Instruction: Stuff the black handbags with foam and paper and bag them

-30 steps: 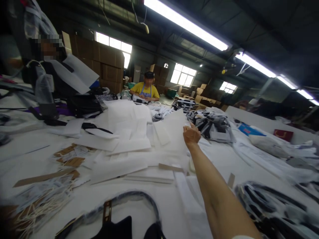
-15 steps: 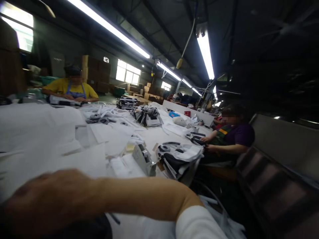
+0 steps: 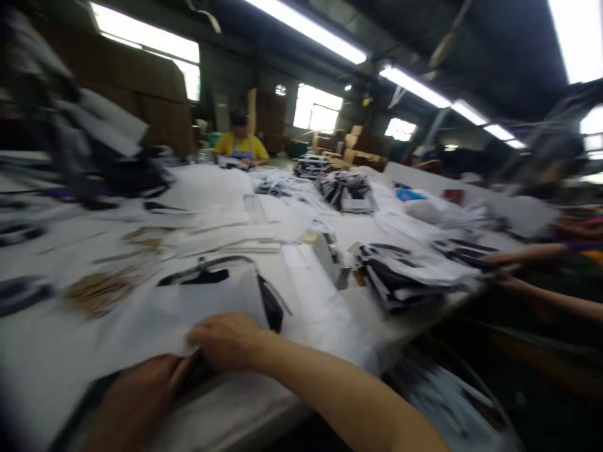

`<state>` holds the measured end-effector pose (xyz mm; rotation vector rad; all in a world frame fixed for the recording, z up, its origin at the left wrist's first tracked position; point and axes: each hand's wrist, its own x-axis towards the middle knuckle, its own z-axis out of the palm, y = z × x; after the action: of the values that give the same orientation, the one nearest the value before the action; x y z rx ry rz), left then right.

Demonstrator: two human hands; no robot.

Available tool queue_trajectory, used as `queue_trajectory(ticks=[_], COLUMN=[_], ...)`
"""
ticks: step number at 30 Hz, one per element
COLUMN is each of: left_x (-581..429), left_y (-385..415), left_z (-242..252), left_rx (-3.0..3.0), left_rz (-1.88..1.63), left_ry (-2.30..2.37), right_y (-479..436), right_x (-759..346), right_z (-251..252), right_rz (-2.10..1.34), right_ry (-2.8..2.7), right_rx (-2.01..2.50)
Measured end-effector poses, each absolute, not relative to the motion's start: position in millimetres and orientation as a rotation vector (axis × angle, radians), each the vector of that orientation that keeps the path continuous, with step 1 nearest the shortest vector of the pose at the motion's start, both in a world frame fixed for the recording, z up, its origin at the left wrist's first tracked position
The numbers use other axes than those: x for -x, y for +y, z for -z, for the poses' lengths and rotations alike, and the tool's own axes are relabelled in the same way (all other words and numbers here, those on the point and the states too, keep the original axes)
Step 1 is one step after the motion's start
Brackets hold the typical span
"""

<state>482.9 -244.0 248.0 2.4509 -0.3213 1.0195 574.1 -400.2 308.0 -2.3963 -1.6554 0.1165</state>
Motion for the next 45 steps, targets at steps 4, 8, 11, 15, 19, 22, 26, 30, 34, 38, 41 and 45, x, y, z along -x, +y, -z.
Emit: queue_trajectory(ticks=[4, 8, 11, 15, 19, 22, 26, 30, 34, 38, 41, 45], left_x=[-456, -453, -449, -441, -436, -436, -436, -435, -435, -435, -432, -423], left_y=[-237, -243, -244, -238, -234, -235, -241, -245, -246, -244, -241, -239], left_z=[-243, -240, -239, -240, -244, -246, -250, -254, -253, -253, -253, -254], left_rx=[-2.865, -2.844, -2.735, -2.523, -2.513, -2.587, -2.662, -2.658, -2.637, -2.641, -2.614, -2.669], left_rz=[-1.057, -1.101, -1.136, -1.191, -1.363, -1.417, -1.371, -1.261, -1.282, -1.342, -1.261, -1.122], left_ry=[-0.170, -0.047, -0.060, 0.043, 0.074, 0.060, 0.109, 0.051, -0.039, -0.167, -0.362, -0.434], right_y=[-409, -413, -417, -422, -426, -428, -428, -430, -435, -439, -440, -440], right_x=[-574, -572, -567, -566, -567, -566, -564, -564, -567, -570, -571, -571], right_z=[-302, -310, -312, -304, -299, -300, -301, -302, -304, -306, -306, -302], right_rz=[-0.007, -0.030, -0.063, -0.167, -0.269, -0.276, -0.218, -0.110, -0.058, -0.090, -0.158, -0.217], right_ry=[-1.745, -1.779, -1.768, -1.715, -1.670, -1.647, -1.656, -1.643, -1.681, -1.723, -1.740, -1.752], right_rx=[2.373, 2.446, 2.492, 2.504, 2.455, 2.446, 2.435, 2.414, 2.368, 2.358, 2.385, 2.371])
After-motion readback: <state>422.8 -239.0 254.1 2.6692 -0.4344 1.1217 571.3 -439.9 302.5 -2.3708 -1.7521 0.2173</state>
